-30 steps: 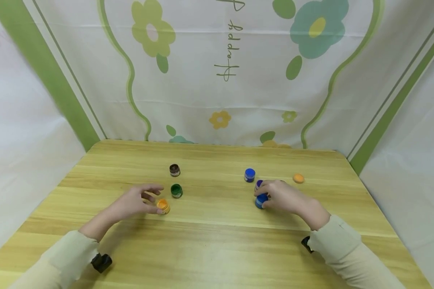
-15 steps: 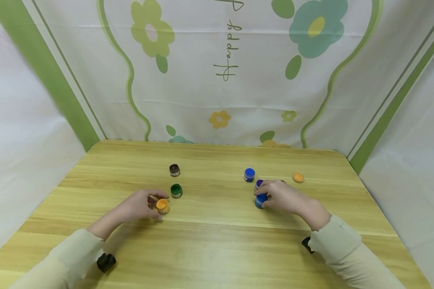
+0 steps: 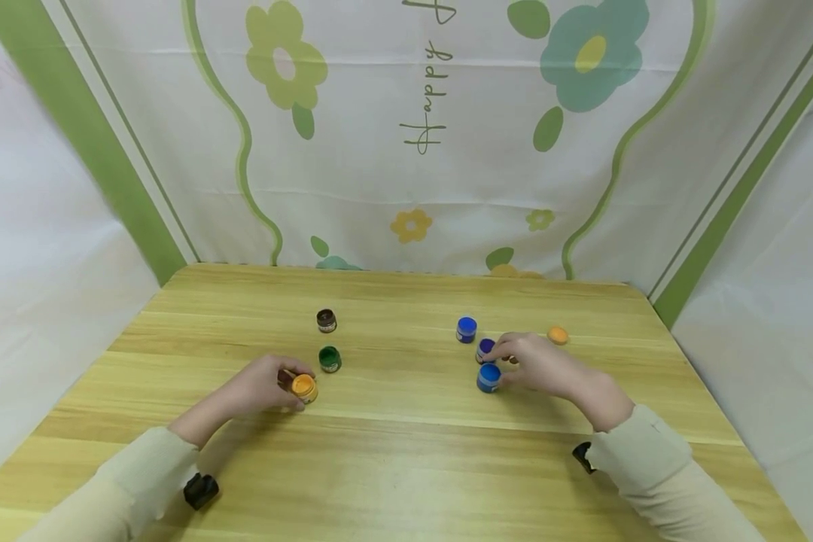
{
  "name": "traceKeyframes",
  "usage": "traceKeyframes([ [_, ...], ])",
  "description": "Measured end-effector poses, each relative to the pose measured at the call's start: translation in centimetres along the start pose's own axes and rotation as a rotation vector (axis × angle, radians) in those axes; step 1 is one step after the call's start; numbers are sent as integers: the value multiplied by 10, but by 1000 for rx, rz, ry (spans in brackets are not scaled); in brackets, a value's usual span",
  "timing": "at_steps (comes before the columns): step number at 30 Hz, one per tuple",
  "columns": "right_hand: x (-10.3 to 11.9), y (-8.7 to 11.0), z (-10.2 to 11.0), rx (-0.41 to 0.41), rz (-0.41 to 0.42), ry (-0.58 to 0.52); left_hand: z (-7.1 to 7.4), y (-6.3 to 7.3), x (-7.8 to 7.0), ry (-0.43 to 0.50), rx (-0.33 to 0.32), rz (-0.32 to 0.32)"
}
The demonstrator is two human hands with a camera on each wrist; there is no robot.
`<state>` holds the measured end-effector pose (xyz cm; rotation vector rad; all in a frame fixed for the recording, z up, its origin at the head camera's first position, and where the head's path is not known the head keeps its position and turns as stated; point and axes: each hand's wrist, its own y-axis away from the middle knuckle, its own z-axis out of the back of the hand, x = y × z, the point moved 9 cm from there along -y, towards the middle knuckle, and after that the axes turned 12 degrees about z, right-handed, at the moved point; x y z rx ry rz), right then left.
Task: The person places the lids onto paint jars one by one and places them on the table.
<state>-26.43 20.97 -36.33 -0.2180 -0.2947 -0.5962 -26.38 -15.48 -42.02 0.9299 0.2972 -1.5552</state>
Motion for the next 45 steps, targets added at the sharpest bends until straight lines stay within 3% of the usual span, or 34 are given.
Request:
traceKeyframes([
  [8, -2, 9, 10, -33, -8, 11, 3, 2, 0, -9, -23, -2],
  [18, -25, 29, 26, -90, -144, -31, 16, 2, 0, -11, -55, 33],
  [37, -95, 53, 33, -114, -375, 37, 39, -1, -18, -14, -148, 9],
  [45, -119, 58, 24, -116, -430, 27, 36, -3, -24, -14, -133, -14],
])
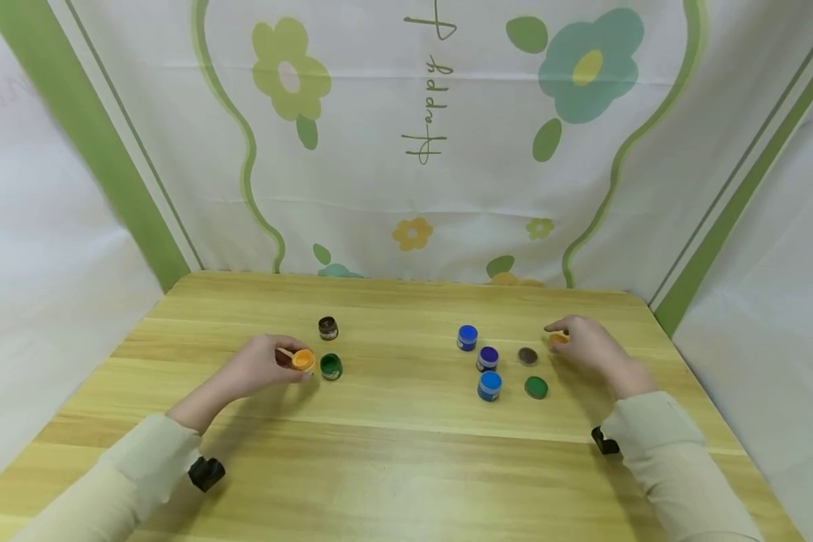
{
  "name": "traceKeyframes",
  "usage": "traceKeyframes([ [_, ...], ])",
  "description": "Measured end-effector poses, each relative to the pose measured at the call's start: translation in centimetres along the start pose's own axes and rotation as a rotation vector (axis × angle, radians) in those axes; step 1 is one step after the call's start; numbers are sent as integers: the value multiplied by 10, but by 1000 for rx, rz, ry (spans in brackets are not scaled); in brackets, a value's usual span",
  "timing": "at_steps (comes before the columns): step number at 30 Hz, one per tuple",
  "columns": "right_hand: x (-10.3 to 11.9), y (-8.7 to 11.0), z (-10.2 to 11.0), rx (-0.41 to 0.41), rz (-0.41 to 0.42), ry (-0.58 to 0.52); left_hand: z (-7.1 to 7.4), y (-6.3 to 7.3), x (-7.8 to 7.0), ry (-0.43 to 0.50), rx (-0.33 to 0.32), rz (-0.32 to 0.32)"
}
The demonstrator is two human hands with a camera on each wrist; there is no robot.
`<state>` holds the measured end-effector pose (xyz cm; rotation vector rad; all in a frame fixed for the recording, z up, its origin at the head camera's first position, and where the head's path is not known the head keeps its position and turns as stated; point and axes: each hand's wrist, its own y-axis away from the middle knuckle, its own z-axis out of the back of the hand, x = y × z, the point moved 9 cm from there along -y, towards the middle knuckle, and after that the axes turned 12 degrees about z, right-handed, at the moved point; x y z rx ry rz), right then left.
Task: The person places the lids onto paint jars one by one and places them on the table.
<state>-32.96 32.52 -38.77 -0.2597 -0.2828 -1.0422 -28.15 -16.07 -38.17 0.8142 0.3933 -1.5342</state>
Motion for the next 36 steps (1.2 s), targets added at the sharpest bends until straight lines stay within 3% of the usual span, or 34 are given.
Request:
traceKeyframes([
  [19, -19, -9, -12, 32, -16, 5, 0, -1, -8, 39, -21, 3],
  [29, -10, -8, -6, 33, -28, -18, -4, -8, -15, 69, -40, -12],
  [36, 3, -10, 1, 23, 19, -1, -8, -12, -26, 75, -52, -10],
])
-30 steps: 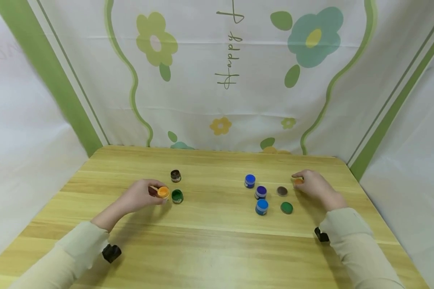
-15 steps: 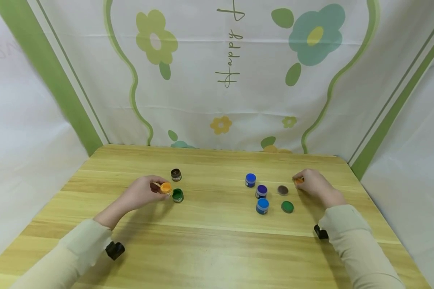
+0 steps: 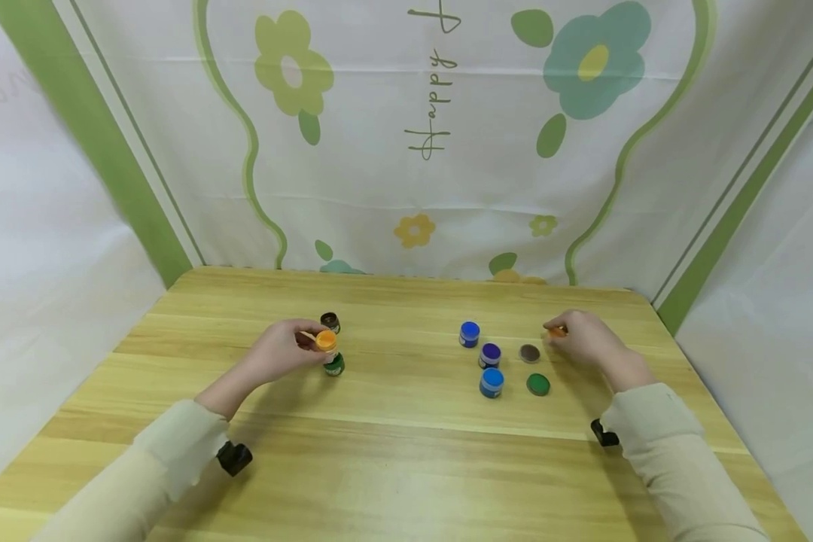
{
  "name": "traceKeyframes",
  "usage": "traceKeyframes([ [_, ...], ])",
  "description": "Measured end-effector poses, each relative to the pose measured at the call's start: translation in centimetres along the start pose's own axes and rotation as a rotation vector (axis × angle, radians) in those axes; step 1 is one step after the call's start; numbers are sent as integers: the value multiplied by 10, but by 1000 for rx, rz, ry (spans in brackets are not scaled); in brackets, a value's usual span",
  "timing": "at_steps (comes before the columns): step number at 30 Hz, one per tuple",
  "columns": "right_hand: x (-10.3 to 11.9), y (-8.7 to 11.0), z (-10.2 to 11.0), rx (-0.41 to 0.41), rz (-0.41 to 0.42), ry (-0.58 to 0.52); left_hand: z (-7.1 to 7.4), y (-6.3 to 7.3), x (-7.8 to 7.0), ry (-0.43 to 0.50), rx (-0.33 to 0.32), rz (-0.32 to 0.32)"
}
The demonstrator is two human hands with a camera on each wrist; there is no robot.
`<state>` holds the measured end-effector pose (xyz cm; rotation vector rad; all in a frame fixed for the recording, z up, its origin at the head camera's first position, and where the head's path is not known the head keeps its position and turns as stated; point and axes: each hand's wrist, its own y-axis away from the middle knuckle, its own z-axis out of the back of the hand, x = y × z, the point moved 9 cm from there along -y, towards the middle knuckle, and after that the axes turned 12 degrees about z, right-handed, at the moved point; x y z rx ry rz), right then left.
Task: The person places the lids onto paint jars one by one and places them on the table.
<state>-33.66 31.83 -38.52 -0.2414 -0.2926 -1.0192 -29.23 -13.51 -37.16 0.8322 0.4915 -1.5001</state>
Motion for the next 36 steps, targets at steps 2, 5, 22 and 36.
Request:
traceKeyframes([
  [2, 6, 0, 3, -2, 17, 10, -2, -1, -4, -2, -9, -7],
  [5, 19, -2, 6, -5, 43, 28, -5, -3, -9, 13, -17, -20],
  [22, 90, -12, 13, -19, 165, 77, -23, -11, -26, 109, 18, -65],
  [36, 144, -19, 10, -30, 336, 121, -36, -12, -35, 133, 42, -66],
])
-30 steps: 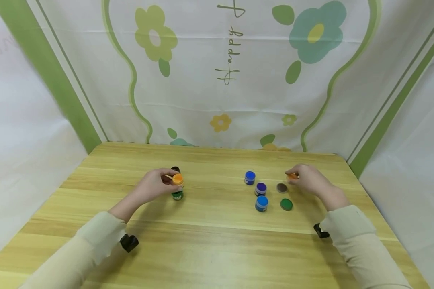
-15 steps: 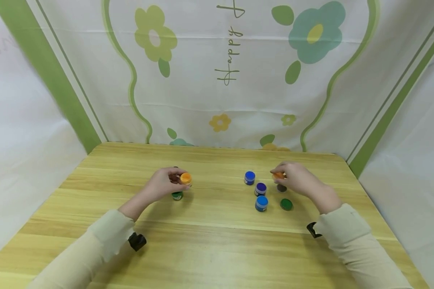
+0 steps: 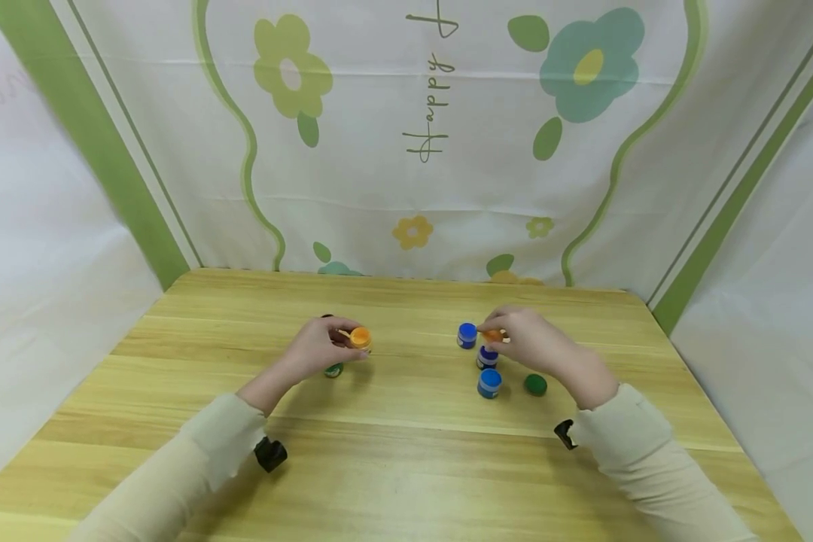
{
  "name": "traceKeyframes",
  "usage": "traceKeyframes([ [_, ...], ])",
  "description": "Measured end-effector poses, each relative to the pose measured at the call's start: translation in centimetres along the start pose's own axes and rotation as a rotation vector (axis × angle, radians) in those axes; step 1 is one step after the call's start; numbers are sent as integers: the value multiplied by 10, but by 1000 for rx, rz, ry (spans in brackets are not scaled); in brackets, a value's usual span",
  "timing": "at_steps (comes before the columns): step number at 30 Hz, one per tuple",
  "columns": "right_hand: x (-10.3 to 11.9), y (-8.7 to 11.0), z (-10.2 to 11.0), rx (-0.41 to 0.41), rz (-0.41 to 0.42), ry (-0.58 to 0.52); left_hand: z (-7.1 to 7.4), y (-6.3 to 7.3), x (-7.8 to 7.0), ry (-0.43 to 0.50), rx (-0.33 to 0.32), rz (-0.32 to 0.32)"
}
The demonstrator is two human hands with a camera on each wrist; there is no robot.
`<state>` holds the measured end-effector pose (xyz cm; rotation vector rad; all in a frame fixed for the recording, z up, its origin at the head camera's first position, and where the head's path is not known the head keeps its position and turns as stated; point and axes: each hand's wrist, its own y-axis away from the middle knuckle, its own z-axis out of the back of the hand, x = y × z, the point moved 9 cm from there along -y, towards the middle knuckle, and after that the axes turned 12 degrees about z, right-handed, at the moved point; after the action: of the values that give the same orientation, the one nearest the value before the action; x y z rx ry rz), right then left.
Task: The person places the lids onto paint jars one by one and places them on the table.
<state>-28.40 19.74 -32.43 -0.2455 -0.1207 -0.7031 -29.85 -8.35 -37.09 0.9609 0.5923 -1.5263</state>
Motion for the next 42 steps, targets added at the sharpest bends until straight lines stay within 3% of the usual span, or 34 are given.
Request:
traceKeyframes([
  [5, 11, -8, -3, 7, 22, -40, -8, -4, -4, 27, 5, -1],
  [12, 26, -22, -3, -8, 87, -66, -20, -8, 2, 99, 12, 24],
  [26, 71, -55, -1, -83, 299, -129, -33, -12, 2, 155, 65, 24],
  [35, 86, -70, -8, -80, 362, -167, -41, -10, -1, 171, 90, 22],
  [42, 90, -79, -14, -44, 339, -233, -46, -10, -4, 190, 102, 2],
])
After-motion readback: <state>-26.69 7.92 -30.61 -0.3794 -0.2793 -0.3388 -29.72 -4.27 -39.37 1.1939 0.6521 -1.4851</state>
